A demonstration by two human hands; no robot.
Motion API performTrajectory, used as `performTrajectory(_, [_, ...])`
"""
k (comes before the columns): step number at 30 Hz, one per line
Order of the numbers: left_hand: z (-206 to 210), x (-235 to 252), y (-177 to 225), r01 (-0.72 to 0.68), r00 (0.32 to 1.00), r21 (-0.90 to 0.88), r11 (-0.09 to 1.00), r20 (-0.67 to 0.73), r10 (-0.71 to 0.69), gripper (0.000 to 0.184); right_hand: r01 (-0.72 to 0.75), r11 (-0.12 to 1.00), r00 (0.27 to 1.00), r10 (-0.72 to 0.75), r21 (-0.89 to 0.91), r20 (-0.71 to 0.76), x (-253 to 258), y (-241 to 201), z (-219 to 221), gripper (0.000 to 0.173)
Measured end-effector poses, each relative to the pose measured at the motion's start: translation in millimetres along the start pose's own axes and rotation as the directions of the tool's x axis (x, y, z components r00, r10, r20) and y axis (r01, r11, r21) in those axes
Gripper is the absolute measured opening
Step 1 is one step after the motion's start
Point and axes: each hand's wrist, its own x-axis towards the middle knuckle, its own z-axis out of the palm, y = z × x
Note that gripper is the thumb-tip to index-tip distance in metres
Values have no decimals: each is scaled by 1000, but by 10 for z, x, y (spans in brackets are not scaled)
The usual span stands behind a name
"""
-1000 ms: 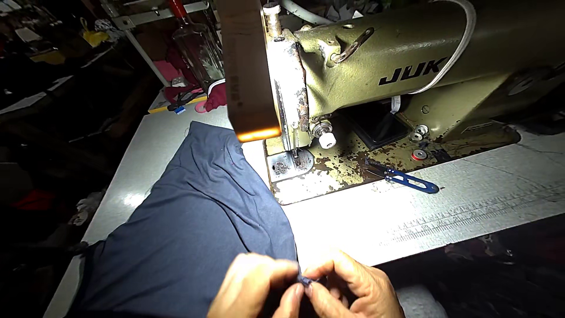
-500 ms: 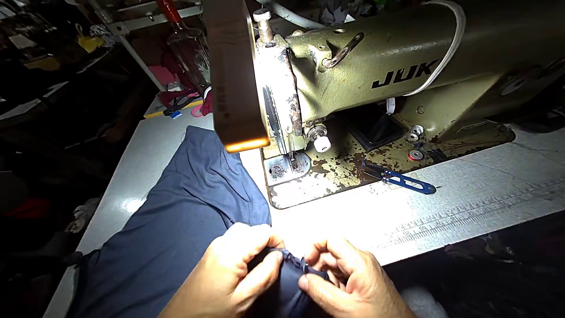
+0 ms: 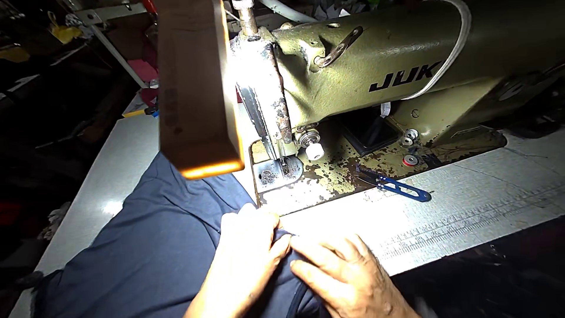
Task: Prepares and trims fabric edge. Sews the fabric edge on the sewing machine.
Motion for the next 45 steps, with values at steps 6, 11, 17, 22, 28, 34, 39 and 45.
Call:
performTrajectory(6, [77,-154,105,87,991,37,996,-104,-82,38,73,997,990,-69,-23,120,15,96,-45,31])
performTrajectory(11, [214,-90,-8,97,976,-28,995,-195,-100,36,-12,995,980,32,-100,197,123,50,-82,32])
performTrajectory(17, [179,552,-390,-61,989,-134,989,-143,42,28,35,982,965,16,-187,263,576,376,19,36])
performTrajectory(22, [139,887,-475,-70,992,-360,930,-119,28,23,53,976,973,-3,-211,230,778,623,99,32])
performTrajectory(28, [214,936,-489,-9,986,-254,967,-164,-33,21,-22,978,983,59,-206,174,783,638,162,33])
performTrajectory(34, [212,950,-486,29,989,-137,990,-141,-49,30,-47,966,979,94,-255,178,816,600,187,33])
performTrajectory(39, [224,920,-323,22,962,-311,950,-252,-105,10,-54,965,985,93,-256,142,800,605,213,34])
performTrajectory(45, [483,888,-720,-91,957,-261,961,-290,12,29,-34,984,983,64,-175,170,786,638,173,34])
